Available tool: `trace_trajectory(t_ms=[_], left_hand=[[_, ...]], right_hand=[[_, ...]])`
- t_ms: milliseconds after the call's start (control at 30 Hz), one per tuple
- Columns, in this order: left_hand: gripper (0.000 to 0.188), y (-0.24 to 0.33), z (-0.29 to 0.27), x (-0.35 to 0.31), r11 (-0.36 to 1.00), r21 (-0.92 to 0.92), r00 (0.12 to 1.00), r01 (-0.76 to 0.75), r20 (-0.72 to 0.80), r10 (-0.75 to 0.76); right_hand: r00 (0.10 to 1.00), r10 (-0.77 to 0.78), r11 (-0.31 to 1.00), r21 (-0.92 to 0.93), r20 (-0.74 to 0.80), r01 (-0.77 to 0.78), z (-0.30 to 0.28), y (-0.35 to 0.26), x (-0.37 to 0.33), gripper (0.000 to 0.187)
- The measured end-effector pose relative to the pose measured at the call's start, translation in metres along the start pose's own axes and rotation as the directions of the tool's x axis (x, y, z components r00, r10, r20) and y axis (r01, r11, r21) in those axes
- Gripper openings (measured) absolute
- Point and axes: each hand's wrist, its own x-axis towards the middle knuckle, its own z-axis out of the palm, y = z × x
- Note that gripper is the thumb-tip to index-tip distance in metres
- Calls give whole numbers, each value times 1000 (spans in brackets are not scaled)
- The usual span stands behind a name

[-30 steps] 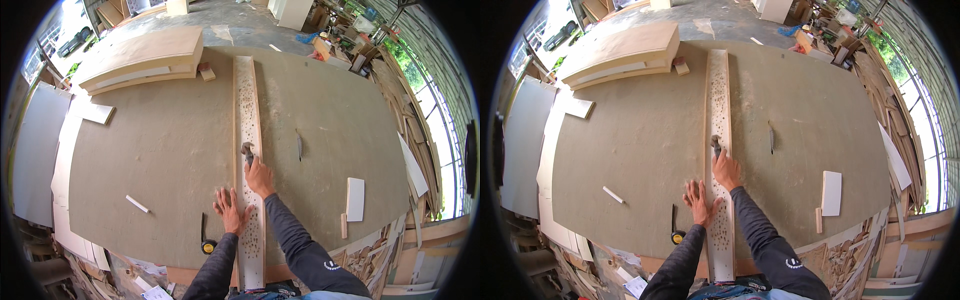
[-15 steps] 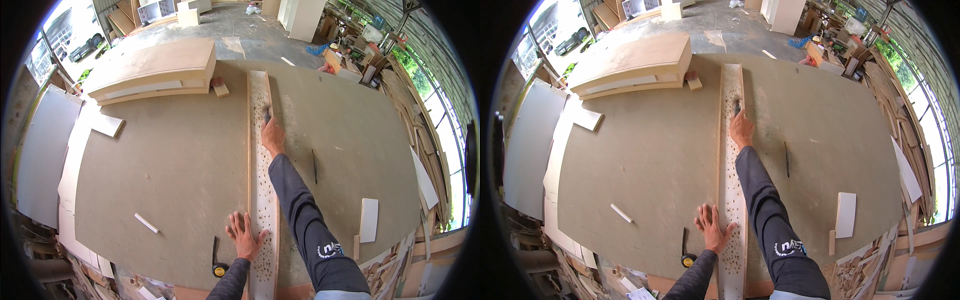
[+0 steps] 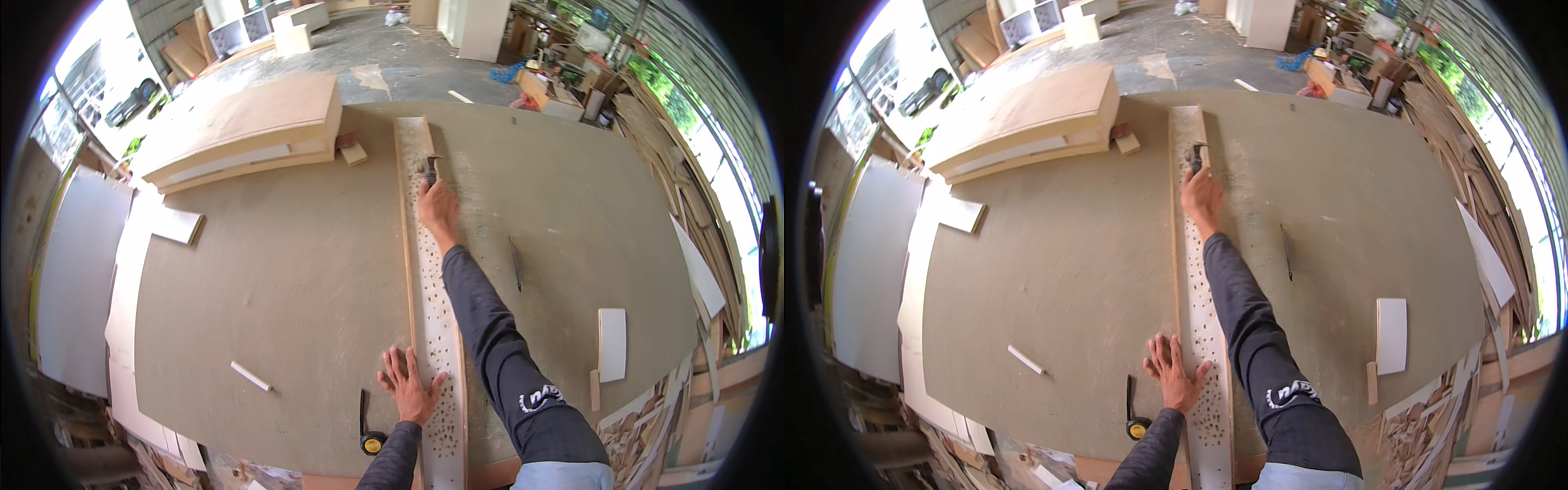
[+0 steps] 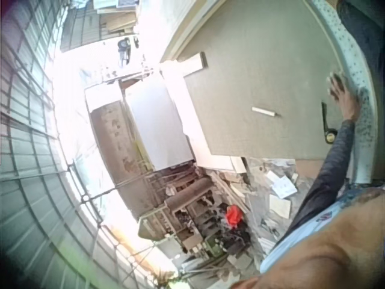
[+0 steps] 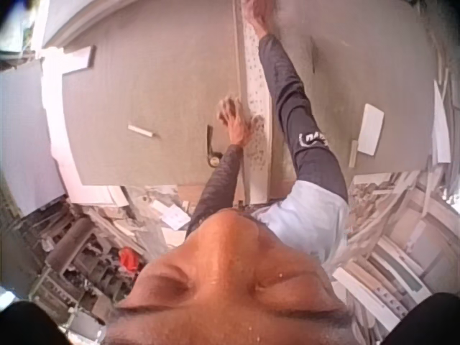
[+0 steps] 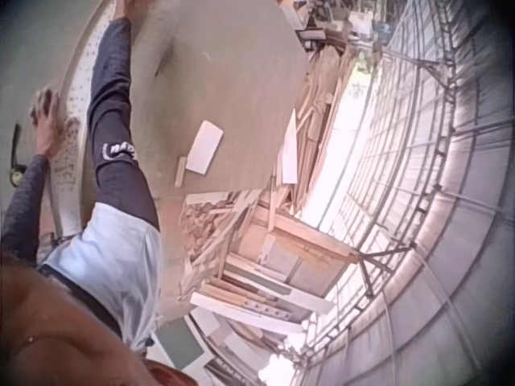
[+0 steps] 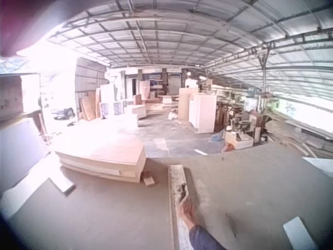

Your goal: The person marks a wood panel with a pencil and a tape measure, then hammers nails into a separate piece of wood using a hammer by hand.

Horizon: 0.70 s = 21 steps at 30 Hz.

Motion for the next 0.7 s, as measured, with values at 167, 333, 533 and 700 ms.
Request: trace_trajectory(t_ms=[167,333,533,700], left_hand=[[91,9,8,-1,998,-8,999,-54,4,54],[89,5,10,-1,998,-4,998,-60,-17,60],[89,-66,69,9,979,-158,992,-128,-20,127],[90,-71,76,27,504,-862,998,-47,-19,62]], right_hand=[[976,-115,987,-86,184,133,-4,58,16,43],[949,-312,950,30,34,311,4,26,-111,43],[659,-693,687,-8,291,726,-17,0,-295,40],[815,-570,786,362,107,502,-102,18,-324,31]])
